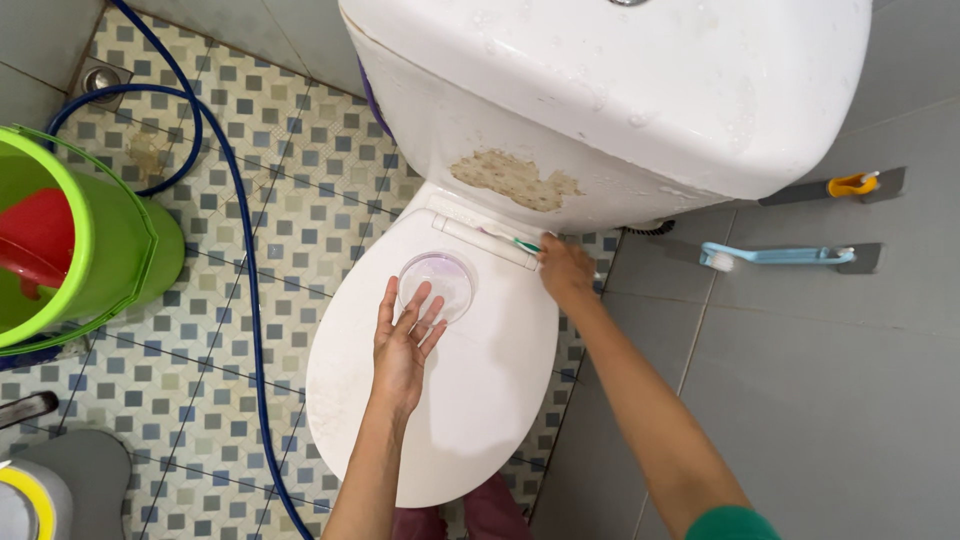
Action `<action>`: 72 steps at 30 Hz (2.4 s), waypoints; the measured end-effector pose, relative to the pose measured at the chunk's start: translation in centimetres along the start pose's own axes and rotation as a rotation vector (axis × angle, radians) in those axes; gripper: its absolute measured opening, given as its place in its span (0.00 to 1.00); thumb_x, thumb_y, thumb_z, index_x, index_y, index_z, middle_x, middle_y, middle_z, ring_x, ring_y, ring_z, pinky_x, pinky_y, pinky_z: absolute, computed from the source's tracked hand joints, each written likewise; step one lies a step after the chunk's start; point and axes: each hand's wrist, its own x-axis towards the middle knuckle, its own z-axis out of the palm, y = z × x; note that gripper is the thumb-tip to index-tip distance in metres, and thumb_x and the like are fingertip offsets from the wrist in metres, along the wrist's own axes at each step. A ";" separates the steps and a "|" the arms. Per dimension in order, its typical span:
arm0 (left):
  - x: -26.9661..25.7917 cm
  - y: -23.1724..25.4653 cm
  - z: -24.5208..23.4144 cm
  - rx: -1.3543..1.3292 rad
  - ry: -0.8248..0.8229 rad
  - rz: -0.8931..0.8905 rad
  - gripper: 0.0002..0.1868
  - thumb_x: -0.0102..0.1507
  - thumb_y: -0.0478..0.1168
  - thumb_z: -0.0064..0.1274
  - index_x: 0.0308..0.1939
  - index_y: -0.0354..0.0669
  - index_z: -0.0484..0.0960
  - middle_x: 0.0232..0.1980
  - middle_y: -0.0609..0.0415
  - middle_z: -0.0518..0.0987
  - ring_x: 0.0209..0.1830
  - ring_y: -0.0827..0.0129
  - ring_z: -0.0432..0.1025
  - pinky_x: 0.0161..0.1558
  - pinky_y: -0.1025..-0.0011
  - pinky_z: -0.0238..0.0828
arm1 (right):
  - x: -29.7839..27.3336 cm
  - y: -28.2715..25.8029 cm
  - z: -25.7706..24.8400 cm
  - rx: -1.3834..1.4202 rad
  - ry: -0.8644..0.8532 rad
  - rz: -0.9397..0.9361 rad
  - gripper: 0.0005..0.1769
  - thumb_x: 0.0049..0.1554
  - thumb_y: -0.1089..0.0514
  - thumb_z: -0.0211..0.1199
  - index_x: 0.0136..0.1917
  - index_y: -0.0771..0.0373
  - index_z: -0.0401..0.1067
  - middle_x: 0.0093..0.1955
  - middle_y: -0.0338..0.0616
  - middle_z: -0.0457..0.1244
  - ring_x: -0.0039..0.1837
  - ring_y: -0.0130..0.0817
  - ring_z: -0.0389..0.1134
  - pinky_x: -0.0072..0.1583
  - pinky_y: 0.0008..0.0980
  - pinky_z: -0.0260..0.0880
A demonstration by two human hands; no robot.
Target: The person scrubs the exterior of a white toilet cistern and the toilet seat using a toothbrush and water from a small plastic container. The person repeatedly dips the toothbrush into the container and scrubs the stained surfaces.
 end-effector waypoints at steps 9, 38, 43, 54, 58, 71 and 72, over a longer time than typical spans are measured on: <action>-0.2 -0.1 0.1 -0.048 -0.005 0.007 0.32 0.70 0.38 0.34 0.79 0.60 0.48 0.72 0.51 0.71 0.68 0.60 0.70 0.64 0.61 0.71 | -3.0 4.5 -2.7 0.035 -0.091 0.121 0.10 0.67 0.53 0.54 0.44 0.57 0.68 0.42 0.48 0.69 0.47 0.46 0.71 0.50 0.50 0.68; 0.5 -2.5 0.6 -0.080 -0.022 0.011 0.33 0.70 0.39 0.35 0.80 0.61 0.49 0.72 0.51 0.71 0.68 0.60 0.70 0.65 0.61 0.69 | -2.4 2.7 -4.6 0.003 -0.153 -0.037 0.08 0.66 0.51 0.53 0.51 0.53 0.70 0.45 0.50 0.68 0.50 0.50 0.70 0.52 0.51 0.68; 0.0 -2.2 0.6 -0.061 -0.014 -0.010 0.32 0.70 0.39 0.34 0.79 0.61 0.48 0.73 0.52 0.70 0.69 0.60 0.70 0.66 0.60 0.70 | -4.1 6.2 -7.2 -0.081 -0.237 -0.007 0.11 0.66 0.49 0.51 0.50 0.55 0.68 0.43 0.47 0.69 0.47 0.47 0.71 0.51 0.51 0.67; 0.3 -1.6 0.1 -0.047 -0.019 0.008 0.33 0.70 0.39 0.34 0.79 0.60 0.47 0.73 0.51 0.70 0.69 0.60 0.70 0.65 0.61 0.70 | -1.7 3.2 -3.9 0.001 -0.133 -0.103 0.10 0.65 0.49 0.53 0.50 0.55 0.70 0.44 0.48 0.69 0.48 0.49 0.70 0.50 0.50 0.69; -0.2 -0.1 0.0 -0.041 0.006 -0.001 0.32 0.70 0.39 0.34 0.79 0.60 0.48 0.72 0.52 0.71 0.68 0.60 0.70 0.65 0.61 0.71 | -4.1 6.4 -6.2 -0.016 -0.208 0.029 0.10 0.66 0.48 0.53 0.50 0.54 0.69 0.43 0.48 0.69 0.47 0.47 0.71 0.50 0.51 0.69; -0.4 1.0 -1.1 -0.035 0.045 0.014 0.32 0.70 0.39 0.33 0.79 0.60 0.47 0.72 0.51 0.71 0.68 0.60 0.70 0.65 0.62 0.72 | -3.5 5.9 -4.4 -0.008 -0.105 -0.078 0.12 0.66 0.46 0.50 0.52 0.54 0.66 0.41 0.51 0.68 0.45 0.53 0.70 0.48 0.54 0.67; -0.5 1.1 -1.2 -0.025 0.053 0.012 0.32 0.70 0.39 0.32 0.79 0.60 0.47 0.72 0.51 0.71 0.68 0.61 0.70 0.65 0.62 0.72 | -4.1 6.5 -5.0 -0.020 -0.123 -0.058 0.13 0.66 0.45 0.50 0.51 0.55 0.66 0.41 0.51 0.68 0.45 0.53 0.71 0.48 0.54 0.67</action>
